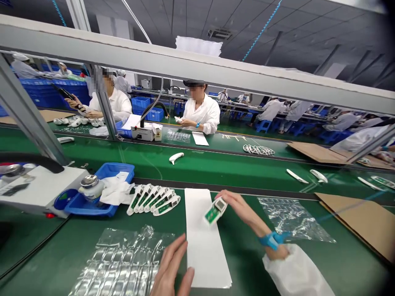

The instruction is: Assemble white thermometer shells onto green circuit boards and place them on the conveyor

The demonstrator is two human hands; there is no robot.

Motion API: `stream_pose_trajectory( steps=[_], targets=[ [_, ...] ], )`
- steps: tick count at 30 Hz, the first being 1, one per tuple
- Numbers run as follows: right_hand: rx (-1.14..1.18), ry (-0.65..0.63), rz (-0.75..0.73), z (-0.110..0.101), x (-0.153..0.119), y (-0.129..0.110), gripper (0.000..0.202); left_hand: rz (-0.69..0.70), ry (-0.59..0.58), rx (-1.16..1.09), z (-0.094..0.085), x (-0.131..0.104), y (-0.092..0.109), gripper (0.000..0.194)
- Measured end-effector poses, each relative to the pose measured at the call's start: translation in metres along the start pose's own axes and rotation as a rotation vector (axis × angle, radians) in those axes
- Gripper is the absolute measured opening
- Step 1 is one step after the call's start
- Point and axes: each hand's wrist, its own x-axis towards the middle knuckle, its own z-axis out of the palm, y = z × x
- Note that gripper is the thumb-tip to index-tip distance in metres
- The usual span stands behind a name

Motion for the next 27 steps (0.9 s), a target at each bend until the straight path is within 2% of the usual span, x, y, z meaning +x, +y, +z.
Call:
stream_pose_trajectory(
  steps=[2, 4, 6, 7, 10, 11, 14, 17, 22, 25, 27],
  targets=[
    [0.061, -0.186, -0.089, 0.029, -0.029, -0.036, 0.046, -0.115, -0.086, -0.167, -0.005, 0.0, 0.015, 0.062],
    [0.153, -0.372, -0.196, 0.054, -0.052, -0.066, 0.042, -0.181, -0.294, -0.428, -0.008, -0.001, 0.027, 0.077],
    [0.224, -0.41, -0.252, 0.075, -0.068, -0.084, 0.036, -0.23, -0.46, -0.642, -0.009, -0.004, 0.033, 0.073],
    [0.241, -0.356, -0.251, 0.084, -0.074, -0.088, 0.032, -0.257, -0.472, -0.699, -0.008, -0.006, 0.034, 0.067],
    [0.259, -0.106, -0.173, 0.107, -0.085, -0.088, 0.024, -0.288, -0.291, -0.698, -0.007, -0.015, 0.031, 0.06],
    [0.264, -0.062, -0.132, 0.113, -0.089, -0.087, 0.023, -0.288, -0.244, -0.671, -0.007, -0.017, 0.029, 0.062],
    [0.296, -0.094, -0.032, 0.13, -0.099, -0.087, 0.026, -0.288, -0.172, -0.538, -0.009, -0.024, 0.021, 0.064],
    [0.223, -0.108, -0.008, 0.142, -0.108, -0.093, 0.024, -0.29, -0.098, -0.38, -0.013, -0.029, 0.017, 0.061],
    [-0.076, -0.057, -0.052, 0.15, -0.11, -0.101, 0.021, -0.252, 0.005, -0.255, -0.016, -0.035, 0.018, 0.054],
    [-0.101, -0.054, -0.075, 0.157, -0.111, -0.105, 0.024, -0.226, 0.02, -0.263, -0.018, -0.037, 0.018, 0.053],
    [-0.121, -0.023, -0.169, 0.164, -0.114, -0.111, 0.024, -0.216, 0.032, -0.266, -0.022, -0.037, 0.017, 0.053]
  ],
)
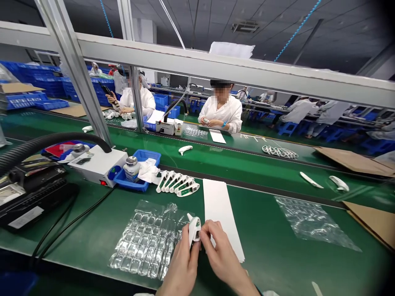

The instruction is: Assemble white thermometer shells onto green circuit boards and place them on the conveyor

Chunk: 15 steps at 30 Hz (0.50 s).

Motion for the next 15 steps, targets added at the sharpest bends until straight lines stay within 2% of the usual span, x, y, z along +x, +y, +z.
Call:
stream_pose_trajectory(
  steps=[3, 5, 8, 10, 13, 15],
  targets=[
    [-0.033, 0.04, -0.179, 0.006, 0.0, -0.013, 0.022, 0.01, 0.009, -0.002, -0.012, 0.002, -0.003, 0.053],
    [0.008, 0.027, -0.174, 0.006, 0.009, -0.015, 0.021, -0.035, 0.026, -0.049, -0.024, 0.005, -0.007, 0.054],
    [0.056, -0.039, -0.058, 0.009, 0.043, 0.0, 0.027, -0.16, 0.097, -0.206, -0.043, 0.006, -0.012, 0.058],
    [0.02, -0.115, -0.05, 0.018, 0.072, 0.016, 0.032, -0.2, 0.145, -0.283, -0.052, 0.004, -0.016, 0.062],
    [-0.067, -0.166, -0.084, 0.041, 0.105, 0.033, 0.032, -0.227, 0.177, -0.313, -0.057, -0.003, -0.023, 0.067],
    [-0.149, -0.166, -0.098, 0.056, 0.116, 0.038, 0.029, -0.233, 0.194, -0.299, -0.056, -0.007, -0.029, 0.072]
  ],
)
